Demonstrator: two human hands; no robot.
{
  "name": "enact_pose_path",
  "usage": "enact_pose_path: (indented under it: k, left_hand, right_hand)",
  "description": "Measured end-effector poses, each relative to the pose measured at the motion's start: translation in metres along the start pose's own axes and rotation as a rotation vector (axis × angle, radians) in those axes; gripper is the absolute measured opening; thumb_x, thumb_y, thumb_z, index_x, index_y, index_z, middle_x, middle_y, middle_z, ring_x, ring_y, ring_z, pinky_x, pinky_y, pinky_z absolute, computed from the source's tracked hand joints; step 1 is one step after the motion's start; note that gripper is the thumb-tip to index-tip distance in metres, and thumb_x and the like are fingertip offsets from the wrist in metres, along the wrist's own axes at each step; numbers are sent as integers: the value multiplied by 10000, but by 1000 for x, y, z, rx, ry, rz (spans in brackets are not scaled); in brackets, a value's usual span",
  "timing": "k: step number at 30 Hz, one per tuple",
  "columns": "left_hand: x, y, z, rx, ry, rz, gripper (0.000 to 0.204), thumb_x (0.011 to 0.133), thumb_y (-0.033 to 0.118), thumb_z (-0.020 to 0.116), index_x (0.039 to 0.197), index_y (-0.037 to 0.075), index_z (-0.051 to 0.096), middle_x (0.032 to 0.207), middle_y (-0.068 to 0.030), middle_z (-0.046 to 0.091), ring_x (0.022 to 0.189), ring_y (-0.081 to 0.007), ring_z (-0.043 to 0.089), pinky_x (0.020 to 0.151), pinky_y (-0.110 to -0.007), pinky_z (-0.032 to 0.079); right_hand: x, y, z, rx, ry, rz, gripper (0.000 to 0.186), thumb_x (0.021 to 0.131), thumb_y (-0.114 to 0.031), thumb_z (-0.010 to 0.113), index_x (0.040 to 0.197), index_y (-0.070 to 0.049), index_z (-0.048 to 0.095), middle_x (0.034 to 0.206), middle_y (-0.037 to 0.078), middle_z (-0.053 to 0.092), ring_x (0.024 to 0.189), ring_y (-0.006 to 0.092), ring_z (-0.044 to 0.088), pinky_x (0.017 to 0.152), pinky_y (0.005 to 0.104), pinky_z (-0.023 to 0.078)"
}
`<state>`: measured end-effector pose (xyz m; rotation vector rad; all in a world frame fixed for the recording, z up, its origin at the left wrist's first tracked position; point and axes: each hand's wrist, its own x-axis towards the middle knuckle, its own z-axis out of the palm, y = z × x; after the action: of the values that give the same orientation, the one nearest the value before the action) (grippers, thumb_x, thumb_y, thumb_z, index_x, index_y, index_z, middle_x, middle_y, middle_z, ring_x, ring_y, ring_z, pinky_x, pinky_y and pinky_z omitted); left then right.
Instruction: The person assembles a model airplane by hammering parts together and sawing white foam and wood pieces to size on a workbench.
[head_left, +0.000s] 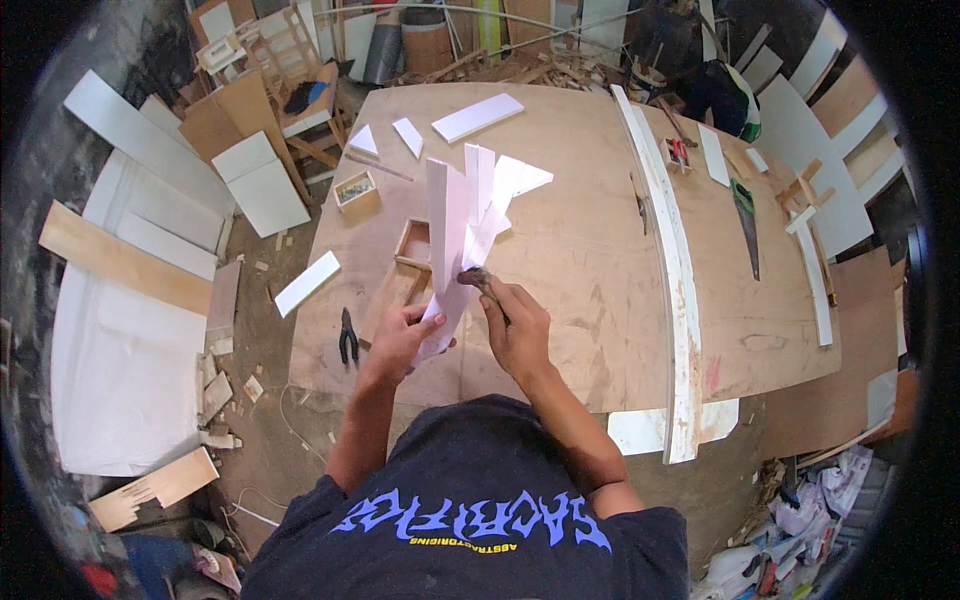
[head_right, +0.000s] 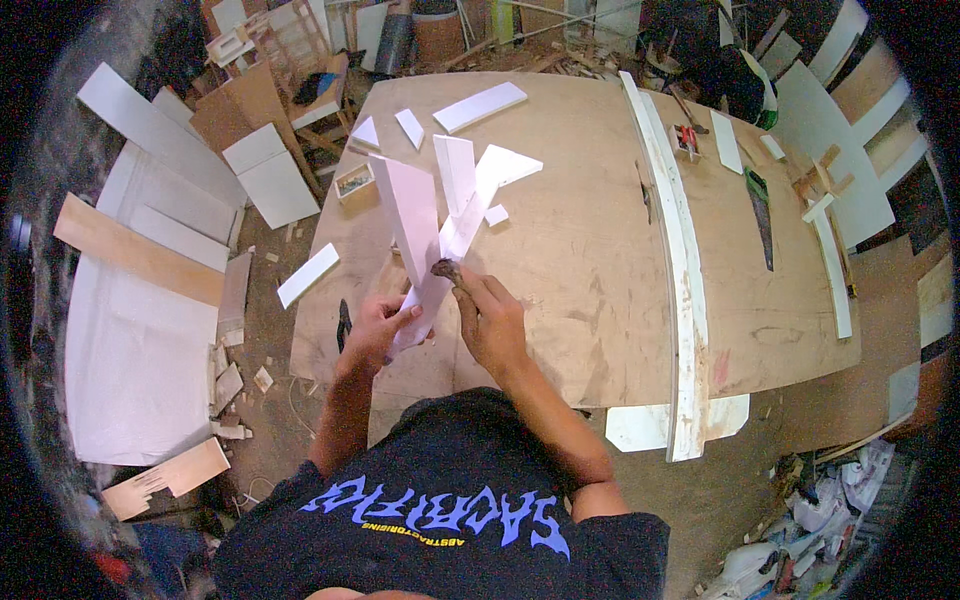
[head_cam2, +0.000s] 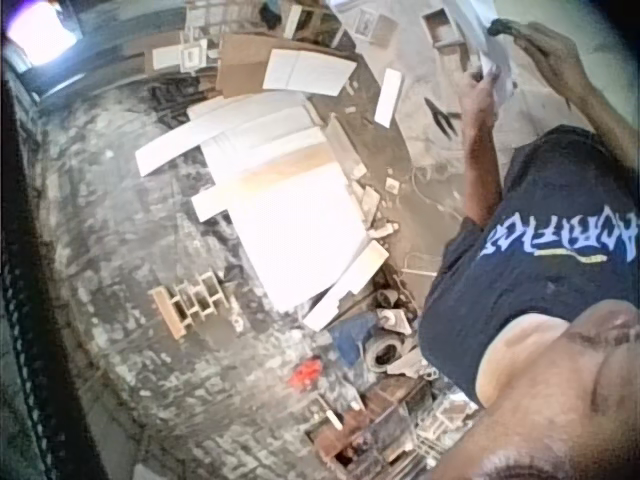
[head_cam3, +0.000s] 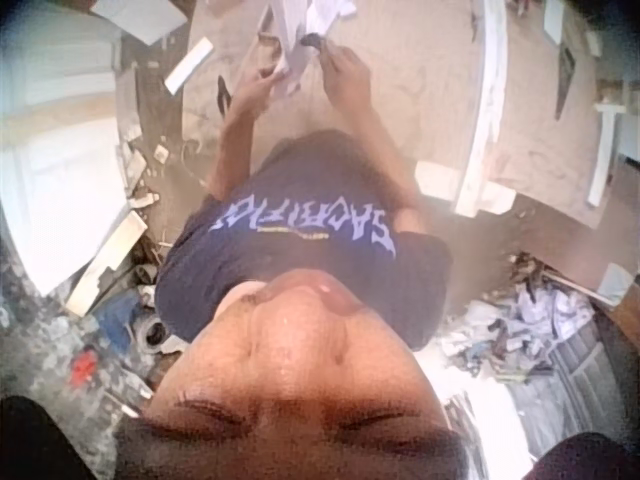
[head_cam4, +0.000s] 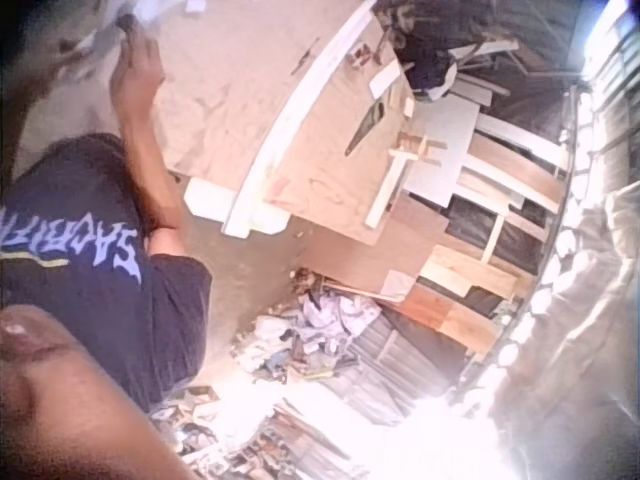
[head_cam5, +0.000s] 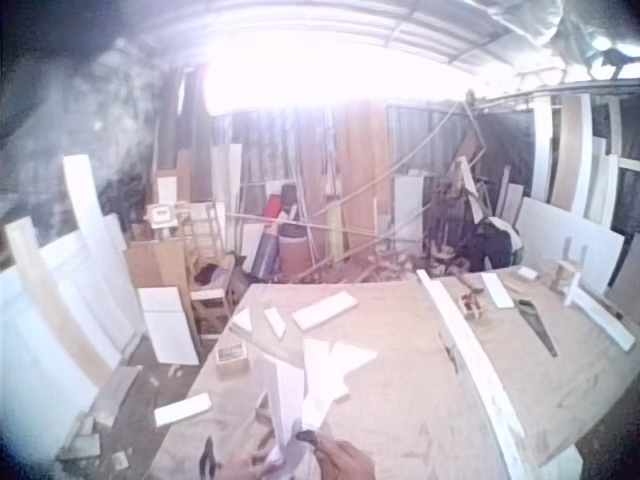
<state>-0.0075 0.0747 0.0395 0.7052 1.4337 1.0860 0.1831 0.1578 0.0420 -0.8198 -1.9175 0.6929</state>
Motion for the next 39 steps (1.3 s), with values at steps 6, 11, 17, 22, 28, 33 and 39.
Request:
enact_pose_path:
  k: [6, 11, 17, 22, 28, 33, 39]
  left_hand:
    - [1, -1, -3, 4, 32, 21, 337, 1004, 163, 661, 1209, -106, 663, 971, -129, 730, 781, -207, 736, 655, -319, 583]
    - [-14, 14, 2, 62, 76, -5, 375, 930, 228, 765, 1153, -66, 700, 899, -100, 713, 721, -173, 710, 571, -301, 570]
    - [-16, 4, 4, 269, 115, 32, 431, 858, 291, 833, 1073, -65, 720, 826, -67, 672, 604, -129, 628, 488, -290, 535]
    - [-22, -7, -6, 261, 105, 23, 499, 853, 375, 818, 1070, -63, 718, 776, -45, 629, 581, -121, 603, 458, -285, 511]
    - [-30, -10, -12, 182, 70, -24, 542, 875, 426, 774, 1120, -54, 716, 748, -26, 607, 533, -121, 571, 452, -279, 495]
    - [-35, -12, -33, 111, -66, -14, 542, 888, 461, 705, 1149, -13, 716, 697, 18, 562, 489, -91, 512, 426, -253, 432]
    - [-36, -18, -28, -121, -156, 53, 542, 909, 463, 655, 1093, -44, 697, 651, 11, 548, 433, -91, 474, 390, -246, 368]
  right_hand:
    - [-11, 4, -4, 66, 30, 151, 311, 931, -65, 707, 1240, -25, 701, 940, 171, 711, 765, 305, 685, 659, 371, 541]
    - [-43, 65, -35, -107, 139, 304, 339, 907, -66, 701, 1243, -21, 700, 942, 181, 699, 822, 344, 676, 727, 400, 543]
    - [-120, 158, -49, -531, -35, 625, 403, 874, -20, 620, 1270, -50, 690, 994, 190, 656, 997, 398, 643, 880, 490, 511]
    - [-166, 211, -52, -595, 26, 503, 402, 899, -34, 590, 1294, -50, 664, 1106, 199, 663, 1042, 390, 634, 928, 478, 509]
    - [-162, 207, -47, -438, 141, 421, 332, 888, -16, 646, 1216, -3, 694, 1122, 208, 693, 1041, 371, 673, 903, 433, 538]
    - [-112, 143, -54, 130, 157, 650, 290, 979, -126, 653, 1238, -3, 694, 1128, 152, 718, 952, 217, 710, 829, 328, 559]
    - [-84, 118, -70, 587, 134, 863, 387, 1054, -261, 581, 1370, -40, 617, 1171, 103, 707, 915, 166, 695, 802, 297, 545]
